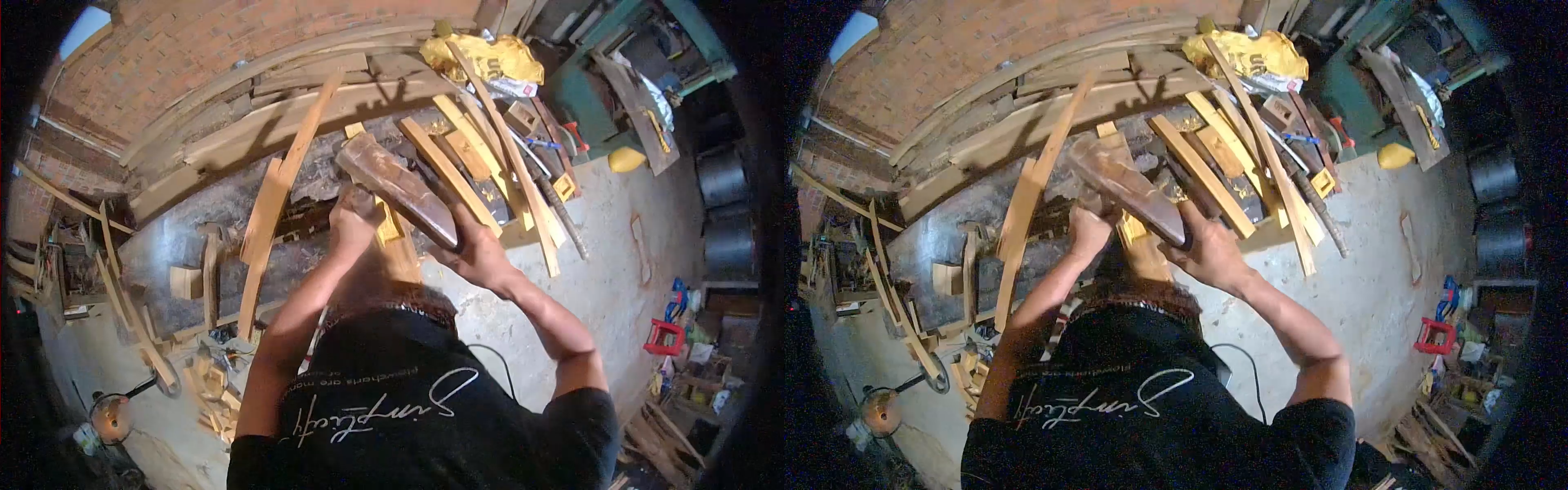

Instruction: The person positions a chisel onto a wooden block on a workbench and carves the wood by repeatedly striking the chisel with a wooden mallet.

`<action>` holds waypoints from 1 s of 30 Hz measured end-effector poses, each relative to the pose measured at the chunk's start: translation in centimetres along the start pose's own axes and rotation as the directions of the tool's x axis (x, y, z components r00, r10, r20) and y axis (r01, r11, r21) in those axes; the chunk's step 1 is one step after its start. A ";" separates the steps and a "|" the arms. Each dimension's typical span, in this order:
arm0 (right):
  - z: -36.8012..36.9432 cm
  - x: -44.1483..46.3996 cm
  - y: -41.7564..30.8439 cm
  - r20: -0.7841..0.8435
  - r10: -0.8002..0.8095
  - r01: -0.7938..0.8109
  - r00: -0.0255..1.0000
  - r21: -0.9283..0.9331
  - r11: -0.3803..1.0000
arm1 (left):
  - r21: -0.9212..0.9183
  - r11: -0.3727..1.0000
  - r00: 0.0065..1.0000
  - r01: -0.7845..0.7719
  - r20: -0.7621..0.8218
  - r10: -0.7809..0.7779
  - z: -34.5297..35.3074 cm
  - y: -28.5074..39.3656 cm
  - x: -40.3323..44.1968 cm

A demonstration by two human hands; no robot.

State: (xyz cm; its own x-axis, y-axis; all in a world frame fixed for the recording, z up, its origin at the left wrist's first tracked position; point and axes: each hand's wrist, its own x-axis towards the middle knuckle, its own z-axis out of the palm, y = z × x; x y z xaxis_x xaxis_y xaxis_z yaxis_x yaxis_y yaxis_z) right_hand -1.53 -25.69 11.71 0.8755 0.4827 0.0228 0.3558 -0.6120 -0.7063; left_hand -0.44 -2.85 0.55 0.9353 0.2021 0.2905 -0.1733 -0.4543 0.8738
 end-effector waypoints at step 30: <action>0.9 -4.6 -12.7 -0.309 0.113 -0.105 0.944 0.040 0.994 | 0.070 0.997 0.989 -0.034 0.144 0.023 -0.5 -0.3 0.9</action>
State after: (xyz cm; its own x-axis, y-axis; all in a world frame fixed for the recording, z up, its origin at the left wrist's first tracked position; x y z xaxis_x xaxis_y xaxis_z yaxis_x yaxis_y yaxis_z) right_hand -10.36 -19.56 19.94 0.9679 0.1930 0.1609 0.2481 -0.6336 -0.7328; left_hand 0.28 -2.09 0.69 0.9657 0.0640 0.2515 -0.1827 -0.5205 0.8341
